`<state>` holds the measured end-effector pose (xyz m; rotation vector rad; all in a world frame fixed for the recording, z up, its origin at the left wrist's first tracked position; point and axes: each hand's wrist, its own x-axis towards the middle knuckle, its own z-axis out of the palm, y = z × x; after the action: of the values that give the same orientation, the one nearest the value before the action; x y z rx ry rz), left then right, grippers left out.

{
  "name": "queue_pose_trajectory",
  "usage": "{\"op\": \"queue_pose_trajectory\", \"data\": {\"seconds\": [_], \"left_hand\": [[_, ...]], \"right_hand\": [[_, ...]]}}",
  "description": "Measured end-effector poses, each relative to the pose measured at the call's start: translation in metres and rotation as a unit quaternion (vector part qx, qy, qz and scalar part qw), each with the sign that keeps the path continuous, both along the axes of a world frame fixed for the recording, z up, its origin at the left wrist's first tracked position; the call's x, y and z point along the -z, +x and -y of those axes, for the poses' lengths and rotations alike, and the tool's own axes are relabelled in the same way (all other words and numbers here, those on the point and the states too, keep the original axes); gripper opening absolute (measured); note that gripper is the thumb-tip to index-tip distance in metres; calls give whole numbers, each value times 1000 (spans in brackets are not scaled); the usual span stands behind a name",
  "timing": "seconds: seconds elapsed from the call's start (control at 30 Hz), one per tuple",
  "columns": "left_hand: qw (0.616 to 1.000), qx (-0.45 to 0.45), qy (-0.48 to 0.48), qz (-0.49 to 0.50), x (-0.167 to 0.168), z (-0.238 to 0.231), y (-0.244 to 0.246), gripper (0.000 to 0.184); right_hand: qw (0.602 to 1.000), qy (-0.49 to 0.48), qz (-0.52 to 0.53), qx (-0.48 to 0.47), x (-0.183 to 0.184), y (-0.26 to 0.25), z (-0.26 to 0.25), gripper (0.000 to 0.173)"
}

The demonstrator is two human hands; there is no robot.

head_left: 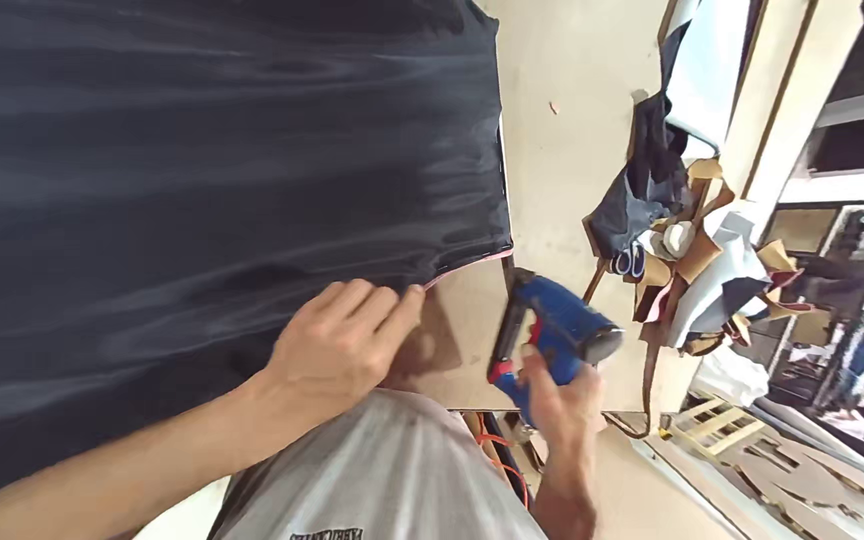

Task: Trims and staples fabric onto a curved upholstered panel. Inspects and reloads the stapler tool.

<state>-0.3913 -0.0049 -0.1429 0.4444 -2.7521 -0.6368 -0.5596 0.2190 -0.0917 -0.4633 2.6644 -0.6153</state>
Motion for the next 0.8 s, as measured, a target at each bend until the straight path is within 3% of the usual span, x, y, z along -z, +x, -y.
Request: {"op": "queue_pose_trajectory", "data": {"seconds": [0.13, 0.27, 0.4, 0.5, 0.6, 0.8], "left_hand": [[995, -85, 5, 49, 3, 6, 53, 36], [989, -119, -12, 85, 16, -10, 78, 52], [985, -154, -27, 74, 24, -20, 83, 33], [982, -150, -114, 35, 24, -24, 85, 26], [974, -116, -194, -26, 24, -26, 92, 23], [970, -36, -238, 5, 38, -25, 105, 22]], "right_hand": [[988, 129, -59, 55, 9, -32, -36, 51], [981, 159, -69, 83, 25, -45, -63, 50], [988, 108, -47, 97, 34, -38, -80, 49], [993, 65, -31, 91, 40, -31, -84, 47], [993, 86, -48, 63, 33, -21, -77, 47], [985, 144, -94, 4, 38, -12, -72, 55]]}}
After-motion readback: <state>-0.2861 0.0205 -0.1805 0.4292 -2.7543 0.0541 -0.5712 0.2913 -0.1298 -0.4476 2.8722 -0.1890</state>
